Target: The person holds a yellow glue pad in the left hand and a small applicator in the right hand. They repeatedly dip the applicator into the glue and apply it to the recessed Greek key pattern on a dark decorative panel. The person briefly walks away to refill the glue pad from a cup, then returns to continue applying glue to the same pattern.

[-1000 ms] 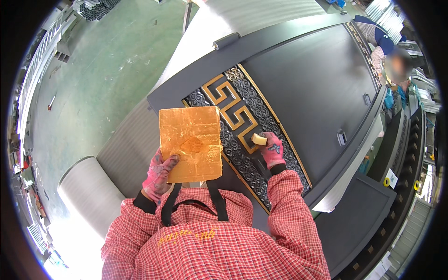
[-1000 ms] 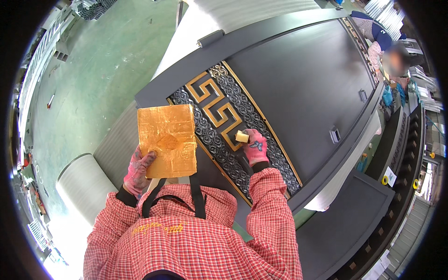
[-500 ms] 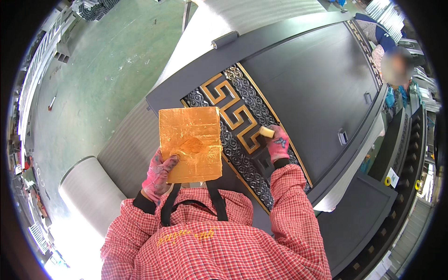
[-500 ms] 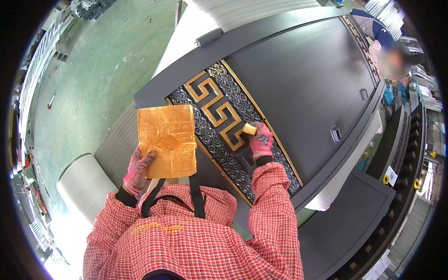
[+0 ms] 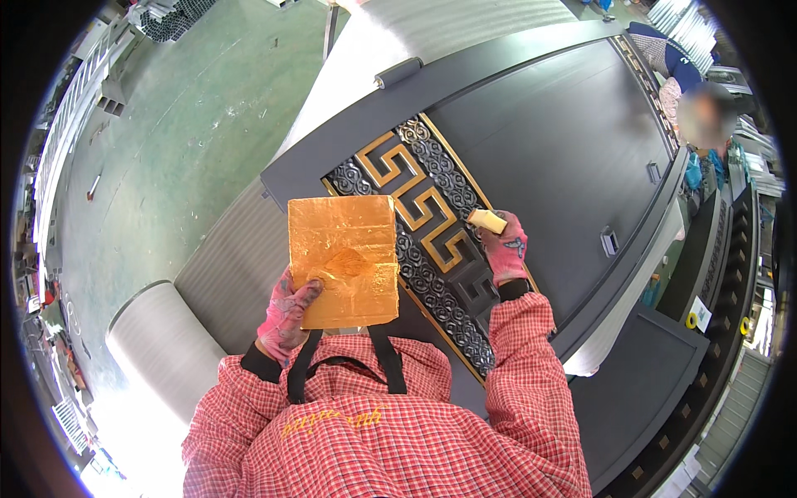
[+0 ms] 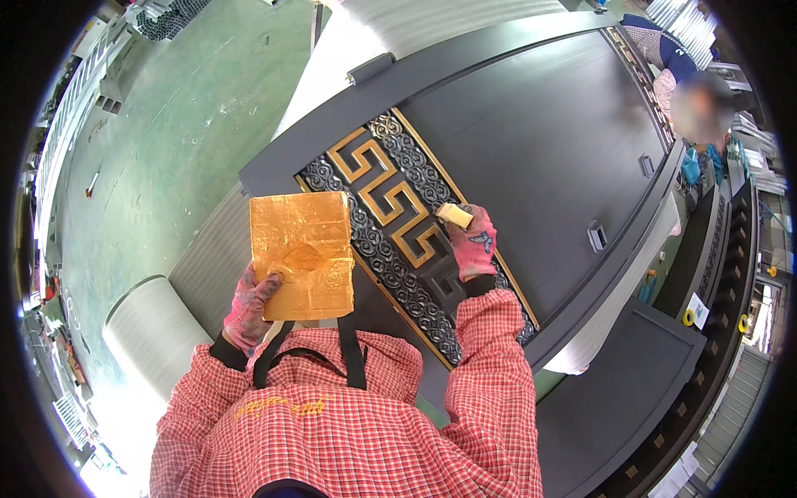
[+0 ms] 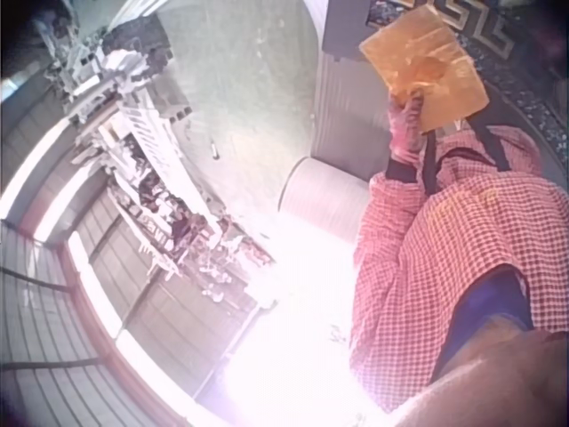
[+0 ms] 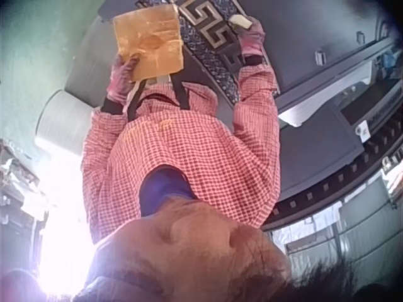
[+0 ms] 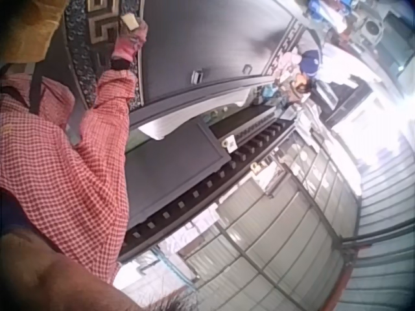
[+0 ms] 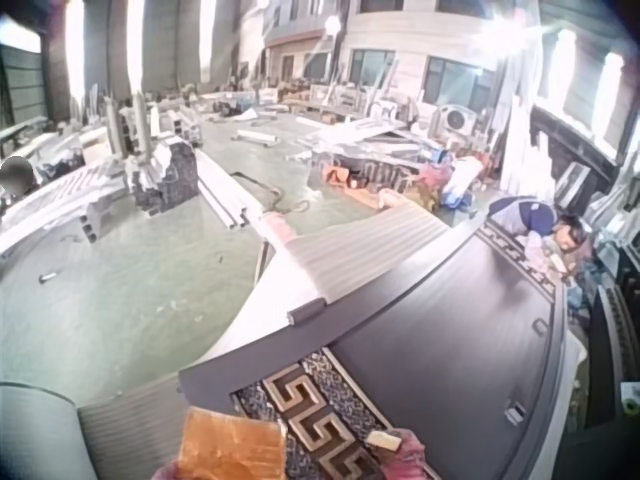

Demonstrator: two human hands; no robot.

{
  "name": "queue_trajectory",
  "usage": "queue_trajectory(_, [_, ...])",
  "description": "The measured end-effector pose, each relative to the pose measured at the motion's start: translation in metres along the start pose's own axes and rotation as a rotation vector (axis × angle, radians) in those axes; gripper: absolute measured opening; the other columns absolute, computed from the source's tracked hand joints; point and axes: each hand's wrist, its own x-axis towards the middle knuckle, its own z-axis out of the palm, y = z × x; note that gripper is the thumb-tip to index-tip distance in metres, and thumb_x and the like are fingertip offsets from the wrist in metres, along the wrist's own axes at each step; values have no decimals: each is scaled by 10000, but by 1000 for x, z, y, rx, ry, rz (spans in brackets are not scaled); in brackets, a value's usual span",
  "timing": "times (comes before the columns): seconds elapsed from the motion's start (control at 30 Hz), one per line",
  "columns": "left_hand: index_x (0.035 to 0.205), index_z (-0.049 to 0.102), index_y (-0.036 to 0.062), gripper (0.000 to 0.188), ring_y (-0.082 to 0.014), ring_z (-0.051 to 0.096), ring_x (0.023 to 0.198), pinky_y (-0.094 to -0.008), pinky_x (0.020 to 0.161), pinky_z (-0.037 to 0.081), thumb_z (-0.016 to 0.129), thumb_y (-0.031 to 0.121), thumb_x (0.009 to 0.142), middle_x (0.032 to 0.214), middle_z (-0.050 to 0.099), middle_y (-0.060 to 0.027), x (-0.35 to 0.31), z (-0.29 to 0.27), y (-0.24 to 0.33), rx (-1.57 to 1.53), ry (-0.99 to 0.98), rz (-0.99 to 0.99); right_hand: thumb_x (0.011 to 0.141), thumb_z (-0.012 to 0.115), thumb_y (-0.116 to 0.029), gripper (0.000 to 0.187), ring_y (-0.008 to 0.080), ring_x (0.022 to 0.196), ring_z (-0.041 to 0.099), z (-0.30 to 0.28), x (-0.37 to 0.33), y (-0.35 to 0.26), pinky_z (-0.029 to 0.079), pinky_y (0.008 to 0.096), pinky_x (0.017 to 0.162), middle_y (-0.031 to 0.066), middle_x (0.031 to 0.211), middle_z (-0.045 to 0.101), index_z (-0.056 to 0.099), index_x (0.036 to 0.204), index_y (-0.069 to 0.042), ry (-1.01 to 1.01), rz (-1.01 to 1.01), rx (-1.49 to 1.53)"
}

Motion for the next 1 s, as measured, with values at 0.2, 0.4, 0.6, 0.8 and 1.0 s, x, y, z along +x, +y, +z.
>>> queue_trajectory(0.2, [1311,462,33,432,-152,587,1034,-310,882,495,624,90,915,1171,597,-49,-1,2,-10,-76,-55,4,782,709,41,352,95,789,639,-31,-39,-108,524,217,644,48,903,671,549,1094,6,-239,-70,321])
queue_trajectory(0.4, [1324,452,21,456,-181,596,1066,-323,917,496,627,76,906,1215,592,-75,3,10,-2,-71,-141,-103,701,750,-66,289,262,761,673,-28,-83,-182,521,334,667,121,870,670,625,960,-41,-305,-445,98])
queue_trajectory(0.6, [1338,442,23,476,-172,591,1067,-304,915,488,629,76,904,1224,587,-77,8,2,9,-65,-223,-146,660,735,-101,317,310,870,641,-37,-99,-209,491,381,764,98,934,657,636,960,-77,-276,-413,-152])
queue_trajectory(0.8, [1341,435,34,485,-162,594,1048,-298,896,495,635,102,903,1189,592,-60,14,-15,5,-9,-226,-187,654,748,-67,325,324,792,663,-33,-109,-201,533,354,690,109,888,672,640,960,-73,-230,-412,-127])
queue_trajectory(1.0, [1337,436,48,476,-138,583,1026,-290,871,501,632,111,908,1181,579,-32,3,-28,25,-30,-174,-122,777,701,22,255,117,759,639,-55,-82,-93,523,245,659,36,889,671,609,1006,-40,-18,114,329])
